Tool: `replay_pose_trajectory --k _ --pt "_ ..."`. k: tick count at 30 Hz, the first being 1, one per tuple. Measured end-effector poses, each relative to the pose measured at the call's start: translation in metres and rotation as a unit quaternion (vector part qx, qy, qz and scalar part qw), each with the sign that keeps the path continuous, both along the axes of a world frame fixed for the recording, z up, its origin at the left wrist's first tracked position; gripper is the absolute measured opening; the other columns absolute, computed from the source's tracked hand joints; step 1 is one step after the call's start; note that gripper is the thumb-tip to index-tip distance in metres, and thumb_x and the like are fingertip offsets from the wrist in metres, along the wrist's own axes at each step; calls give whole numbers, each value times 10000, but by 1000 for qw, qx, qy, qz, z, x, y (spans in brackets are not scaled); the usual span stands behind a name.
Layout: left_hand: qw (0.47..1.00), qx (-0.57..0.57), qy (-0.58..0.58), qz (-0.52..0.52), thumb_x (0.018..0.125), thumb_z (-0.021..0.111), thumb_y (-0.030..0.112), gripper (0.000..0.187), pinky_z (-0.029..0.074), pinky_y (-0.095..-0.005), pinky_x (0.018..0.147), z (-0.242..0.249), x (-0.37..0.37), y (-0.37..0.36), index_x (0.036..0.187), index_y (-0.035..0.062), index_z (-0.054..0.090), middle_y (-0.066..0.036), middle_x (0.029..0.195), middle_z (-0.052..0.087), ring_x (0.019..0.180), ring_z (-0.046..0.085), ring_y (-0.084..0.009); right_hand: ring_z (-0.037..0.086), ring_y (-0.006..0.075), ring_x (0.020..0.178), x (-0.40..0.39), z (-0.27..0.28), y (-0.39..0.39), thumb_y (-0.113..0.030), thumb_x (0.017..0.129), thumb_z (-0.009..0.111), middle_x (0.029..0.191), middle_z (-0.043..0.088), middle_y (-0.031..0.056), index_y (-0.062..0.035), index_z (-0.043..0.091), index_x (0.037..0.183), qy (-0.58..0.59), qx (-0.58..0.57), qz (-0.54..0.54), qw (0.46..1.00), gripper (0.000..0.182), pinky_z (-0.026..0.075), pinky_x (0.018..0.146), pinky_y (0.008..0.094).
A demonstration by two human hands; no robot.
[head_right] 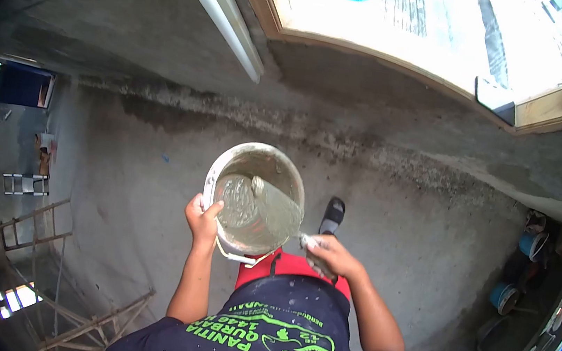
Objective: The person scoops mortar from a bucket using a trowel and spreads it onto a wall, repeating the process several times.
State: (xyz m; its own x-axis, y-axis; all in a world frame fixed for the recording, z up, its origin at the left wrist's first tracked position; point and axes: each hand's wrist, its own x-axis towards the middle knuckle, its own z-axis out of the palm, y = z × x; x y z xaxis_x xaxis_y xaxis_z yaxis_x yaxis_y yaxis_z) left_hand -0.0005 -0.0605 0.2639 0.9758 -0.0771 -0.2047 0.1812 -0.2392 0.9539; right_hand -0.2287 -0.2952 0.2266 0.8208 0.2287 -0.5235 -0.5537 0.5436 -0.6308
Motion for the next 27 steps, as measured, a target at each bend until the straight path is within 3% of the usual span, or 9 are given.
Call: replay_pose_trajectory --k 9,15,17,18,19,23,24,25,27 --pt "999 -31 -12 16 786 684 -56 251 361 -253 579 8 -33 -14 700 80 490 61 688 501 633 430 -42 582 115 639 1 32 -62 -404 1021 587 756 617 31 -49 613 991 -7 -79 44 996 357 481 562 273" --pt "998 -32 -13 58 792 675 -49 167 395 -249 607 13 -48 -14 747 51 549 41 719 551 655 469 -50 565 113 704 6 6 -67 -353 1019 584 823 591 10 -54 599 1055 -37 -48 75 995 301 480 606 284" --pt "997 -36 -9 67 792 672 -49 150 406 -253 615 6 -45 -13 757 42 559 34 728 565 661 480 -54 584 125 798 11 -12 -57 -310 975 637 923 606 30 -50 582 1163 -80 -136 28 987 325 508 693 288" --pt "997 -22 -5 68 791 668 -52 132 420 -263 624 -3 -43 -10 769 30 568 26 735 576 670 495 -62 564 124 846 14 -9 -54 -260 966 654 991 594 18 -61 576 1213 -45 -146 32 988 326 503 768 292" --pt "998 -9 -1 67 789 665 -56 115 434 -272 633 -15 -40 -6 780 19 577 18 741 588 680 510 -71 563 126 885 18 -17 -52 -258 971 659 1021 595 21 -67 573 1250 -78 -190 44 978 349 511 792 305" --pt "997 51 44 47 764 666 -39 113 507 -320 718 -113 -31 12 875 -23 653 -52 809 687 741 628 -133 600 127 821 40 -70 -36 -355 977 677 1005 601 23 -72 536 1306 -42 -71 1 997 455 519 747 311" --pt "994 98 37 38 761 659 -32 124 516 -339 714 -145 -29 15 885 -27 663 -77 798 696 727 644 -155 590 111 841 51 -92 -28 -279 1014 641 942 614 15 -73 557 1192 -97 -187 -40 977 284 501 778 295" --pt "989 136 54 17 767 659 -25 127 522 -349 708 -185 -27 21 893 -29 672 -95 790 701 729 658 -168 615 152 831 60 -117 -29 -250 1016 622 920 637 44 -48 551 1202 -12 -124 -31 992 283 515 779 332" --pt "988 102 114 -13 787 678 17 131 525 -346 712 -266 -29 27 913 -16 684 -92 806 715 759 675 -165 664 274 835 74 -213 -24 -204 993 613 946 671 138 -8 537 1244 -98 -306 -74 944 327 534 778 393"
